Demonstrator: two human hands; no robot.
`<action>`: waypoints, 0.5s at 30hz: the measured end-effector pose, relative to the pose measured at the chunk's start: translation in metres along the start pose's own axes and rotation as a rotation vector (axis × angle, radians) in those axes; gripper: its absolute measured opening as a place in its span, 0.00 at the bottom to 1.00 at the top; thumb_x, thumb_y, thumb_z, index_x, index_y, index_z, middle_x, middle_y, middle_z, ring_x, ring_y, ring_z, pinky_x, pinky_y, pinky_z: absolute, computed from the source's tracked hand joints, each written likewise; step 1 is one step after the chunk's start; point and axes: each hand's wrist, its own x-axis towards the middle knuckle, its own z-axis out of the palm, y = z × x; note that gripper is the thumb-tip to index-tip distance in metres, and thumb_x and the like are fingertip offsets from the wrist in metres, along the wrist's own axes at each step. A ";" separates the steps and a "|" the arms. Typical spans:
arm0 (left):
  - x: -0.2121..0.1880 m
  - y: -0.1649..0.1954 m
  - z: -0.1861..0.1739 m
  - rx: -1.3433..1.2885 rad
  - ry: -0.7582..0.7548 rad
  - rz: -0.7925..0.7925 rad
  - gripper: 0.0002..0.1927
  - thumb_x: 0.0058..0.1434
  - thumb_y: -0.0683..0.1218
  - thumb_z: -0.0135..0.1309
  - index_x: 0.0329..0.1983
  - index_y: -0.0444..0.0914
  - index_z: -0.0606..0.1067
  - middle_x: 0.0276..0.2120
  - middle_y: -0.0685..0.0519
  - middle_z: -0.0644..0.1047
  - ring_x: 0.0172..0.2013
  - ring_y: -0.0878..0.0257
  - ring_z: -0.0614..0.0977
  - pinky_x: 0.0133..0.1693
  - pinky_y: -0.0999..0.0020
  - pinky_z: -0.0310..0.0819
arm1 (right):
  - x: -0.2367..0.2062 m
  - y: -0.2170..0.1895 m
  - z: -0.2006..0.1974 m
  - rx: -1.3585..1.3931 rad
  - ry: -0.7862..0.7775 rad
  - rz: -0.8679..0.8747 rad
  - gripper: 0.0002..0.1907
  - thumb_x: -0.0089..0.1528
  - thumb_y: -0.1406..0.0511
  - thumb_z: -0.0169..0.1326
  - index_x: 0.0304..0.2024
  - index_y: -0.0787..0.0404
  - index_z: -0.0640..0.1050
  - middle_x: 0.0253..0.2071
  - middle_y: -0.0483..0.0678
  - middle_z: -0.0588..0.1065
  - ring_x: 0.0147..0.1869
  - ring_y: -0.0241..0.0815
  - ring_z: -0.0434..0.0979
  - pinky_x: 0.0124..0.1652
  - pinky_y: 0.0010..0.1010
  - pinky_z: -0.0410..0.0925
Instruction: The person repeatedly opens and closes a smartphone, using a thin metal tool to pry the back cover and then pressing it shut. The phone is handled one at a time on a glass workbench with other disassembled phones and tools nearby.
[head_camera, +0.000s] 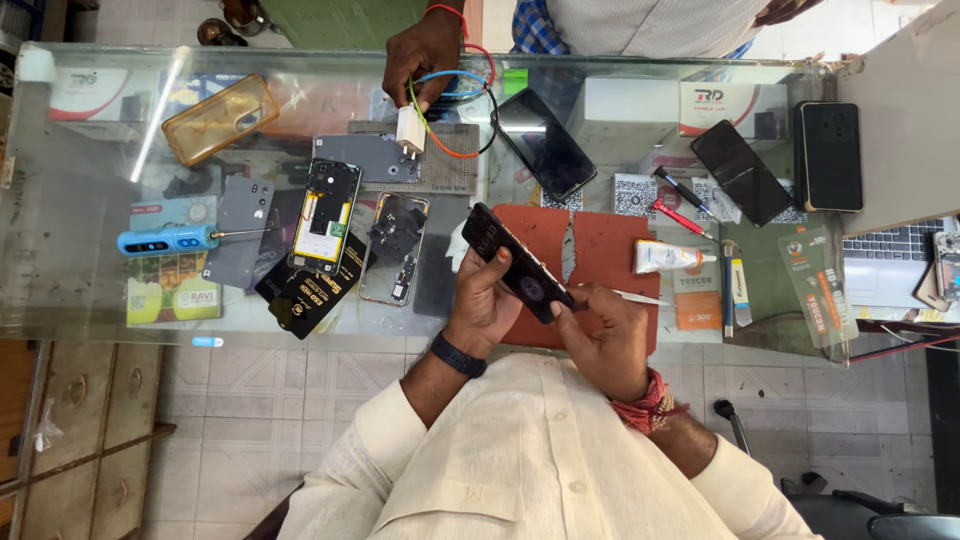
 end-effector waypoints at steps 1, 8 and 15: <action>0.000 0.000 -0.001 0.006 -0.016 0.005 0.15 0.65 0.40 0.61 0.53 0.39 0.73 0.41 0.51 0.81 0.43 0.57 0.83 0.49 0.57 0.80 | 0.000 -0.001 0.000 0.026 -0.006 0.034 0.06 0.60 0.72 0.62 0.39 0.68 0.80 0.32 0.51 0.81 0.35 0.34 0.83 0.25 0.23 0.70; -0.002 0.001 -0.002 0.084 -0.080 0.030 0.13 0.65 0.40 0.61 0.50 0.36 0.73 0.40 0.49 0.81 0.43 0.56 0.83 0.49 0.56 0.80 | 0.008 -0.009 -0.003 0.030 0.005 -0.058 0.12 0.58 0.72 0.62 0.43 0.71 0.79 0.38 0.54 0.80 0.41 0.40 0.82 0.39 0.29 0.73; -0.005 -0.007 -0.012 0.176 -0.106 -0.046 0.14 0.65 0.39 0.62 0.51 0.36 0.72 0.42 0.52 0.80 0.44 0.62 0.82 0.50 0.65 0.77 | 0.012 -0.014 -0.004 -0.127 0.013 -0.056 0.08 0.57 0.71 0.64 0.39 0.65 0.83 0.30 0.50 0.79 0.33 0.42 0.78 0.34 0.31 0.68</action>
